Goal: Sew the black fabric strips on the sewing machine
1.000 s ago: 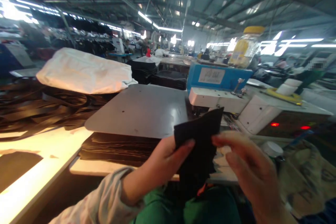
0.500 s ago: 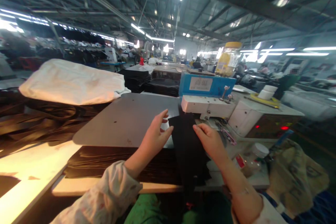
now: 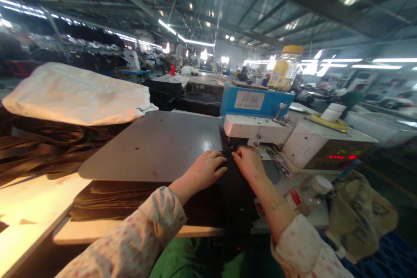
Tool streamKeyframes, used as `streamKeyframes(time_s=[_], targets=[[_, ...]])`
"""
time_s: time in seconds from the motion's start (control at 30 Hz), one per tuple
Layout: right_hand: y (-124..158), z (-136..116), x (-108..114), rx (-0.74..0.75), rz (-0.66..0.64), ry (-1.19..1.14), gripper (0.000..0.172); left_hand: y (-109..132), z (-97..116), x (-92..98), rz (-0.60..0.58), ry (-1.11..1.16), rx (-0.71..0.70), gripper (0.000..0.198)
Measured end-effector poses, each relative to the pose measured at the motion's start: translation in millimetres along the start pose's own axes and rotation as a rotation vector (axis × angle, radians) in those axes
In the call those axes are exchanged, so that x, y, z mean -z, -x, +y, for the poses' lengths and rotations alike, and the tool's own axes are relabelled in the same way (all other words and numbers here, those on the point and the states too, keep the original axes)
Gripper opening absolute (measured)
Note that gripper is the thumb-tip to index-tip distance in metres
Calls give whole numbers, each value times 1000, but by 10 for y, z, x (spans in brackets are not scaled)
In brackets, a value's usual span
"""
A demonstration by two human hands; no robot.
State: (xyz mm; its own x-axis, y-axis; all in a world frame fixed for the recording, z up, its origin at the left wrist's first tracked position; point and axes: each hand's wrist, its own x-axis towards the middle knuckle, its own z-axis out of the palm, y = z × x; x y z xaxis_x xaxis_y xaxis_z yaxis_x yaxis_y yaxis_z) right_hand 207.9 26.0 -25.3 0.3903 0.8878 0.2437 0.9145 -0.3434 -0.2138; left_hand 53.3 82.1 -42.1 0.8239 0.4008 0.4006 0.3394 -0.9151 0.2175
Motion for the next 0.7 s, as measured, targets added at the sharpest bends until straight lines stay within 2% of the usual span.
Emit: streamKeyframes(time_s=[0.17,0.7], targets=[[-79,-16,-32,-6,-1,54,24,-52,-5,-27,0,4,2,32],[-247,-26,-36,153,-5,189,22,-190,-29,-37,-14,-12,18,29]])
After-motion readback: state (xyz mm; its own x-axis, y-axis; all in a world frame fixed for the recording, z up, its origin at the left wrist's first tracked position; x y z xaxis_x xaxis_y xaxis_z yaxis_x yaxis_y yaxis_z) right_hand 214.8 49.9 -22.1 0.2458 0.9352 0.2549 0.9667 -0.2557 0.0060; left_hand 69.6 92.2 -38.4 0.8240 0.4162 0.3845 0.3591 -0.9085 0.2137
